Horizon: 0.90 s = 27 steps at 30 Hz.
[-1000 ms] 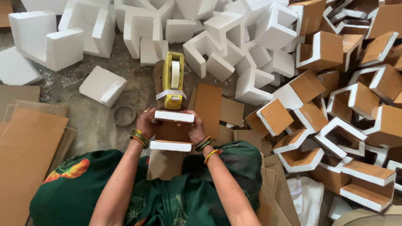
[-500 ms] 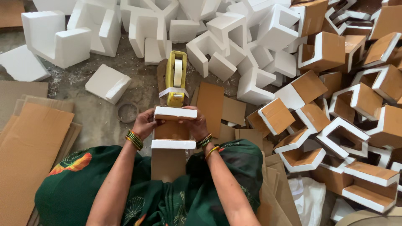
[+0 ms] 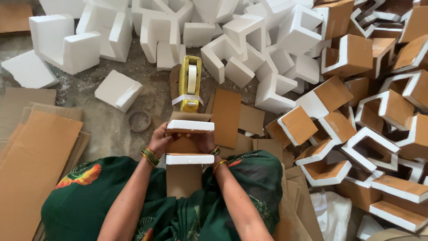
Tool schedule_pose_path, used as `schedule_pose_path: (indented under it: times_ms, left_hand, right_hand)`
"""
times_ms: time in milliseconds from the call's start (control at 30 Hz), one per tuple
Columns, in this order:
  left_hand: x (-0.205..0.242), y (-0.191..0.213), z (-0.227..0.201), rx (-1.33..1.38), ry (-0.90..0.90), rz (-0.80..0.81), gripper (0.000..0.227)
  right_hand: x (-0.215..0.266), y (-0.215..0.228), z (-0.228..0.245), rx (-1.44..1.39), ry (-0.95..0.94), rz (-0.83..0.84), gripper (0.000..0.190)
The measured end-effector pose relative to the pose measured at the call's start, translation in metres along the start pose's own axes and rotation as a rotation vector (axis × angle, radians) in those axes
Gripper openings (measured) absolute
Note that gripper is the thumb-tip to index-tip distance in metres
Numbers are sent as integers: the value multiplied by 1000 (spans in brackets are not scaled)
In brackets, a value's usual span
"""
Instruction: The person sits on the floor and assembles protective packaging by placing white foam inserts onto brown cardboard pieces. They use a yellow tape dispenser to secure the foam to the cardboard, repeating this process for multiple units.
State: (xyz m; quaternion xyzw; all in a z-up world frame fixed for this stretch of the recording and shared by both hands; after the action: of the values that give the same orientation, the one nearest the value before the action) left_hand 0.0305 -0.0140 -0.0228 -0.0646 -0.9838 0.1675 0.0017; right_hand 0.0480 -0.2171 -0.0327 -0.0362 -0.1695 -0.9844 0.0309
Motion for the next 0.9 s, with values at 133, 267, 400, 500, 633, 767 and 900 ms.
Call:
schedule_pose_path:
  times_ms: [133, 267, 400, 500, 633, 767, 900]
  left_hand:
    - [0, 7, 16, -2, 105, -66, 43]
    - [1, 6, -20, -300, -71, -33, 48]
    - [5, -4, -20, -109, -98, -110, 31]
    - [2, 5, -15, -126, -114, -129, 15]
    - [-3, 10, -6, 279, -152, -99, 20]
    - [5, 1, -25, -33, -202, -45, 46]
    - [-4, -6, -93, -291, -535, -47, 84]
  right_hand:
    - [-6, -1, -26, 295, -147, 103, 37]
    - [0, -18, -25, -470, -329, 392, 36]
    - [14, -21, 31, -253, -176, 272, 71]
    - [12, -22, 64, -195, -54, 214, 77]
    - [15, -11, 65, -363, -30, 142, 73]
    - [17, -9, 31, -238, 44, 131, 56]
    - [5, -10, 18, -224, 47, 103, 55]
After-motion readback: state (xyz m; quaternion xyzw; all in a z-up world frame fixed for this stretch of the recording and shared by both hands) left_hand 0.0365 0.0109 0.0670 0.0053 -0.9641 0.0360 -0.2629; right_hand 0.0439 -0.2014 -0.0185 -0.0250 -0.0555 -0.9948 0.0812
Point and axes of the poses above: each hand's wrist, its own x-axis away from the middle knuckle, its own y-axis out of the back of the hand, z = x × y, the point moved 6 cm from there along -x, towards the middle knuckle, and after that the axes turned 11 degrees about -y, right-handed, at the moved point
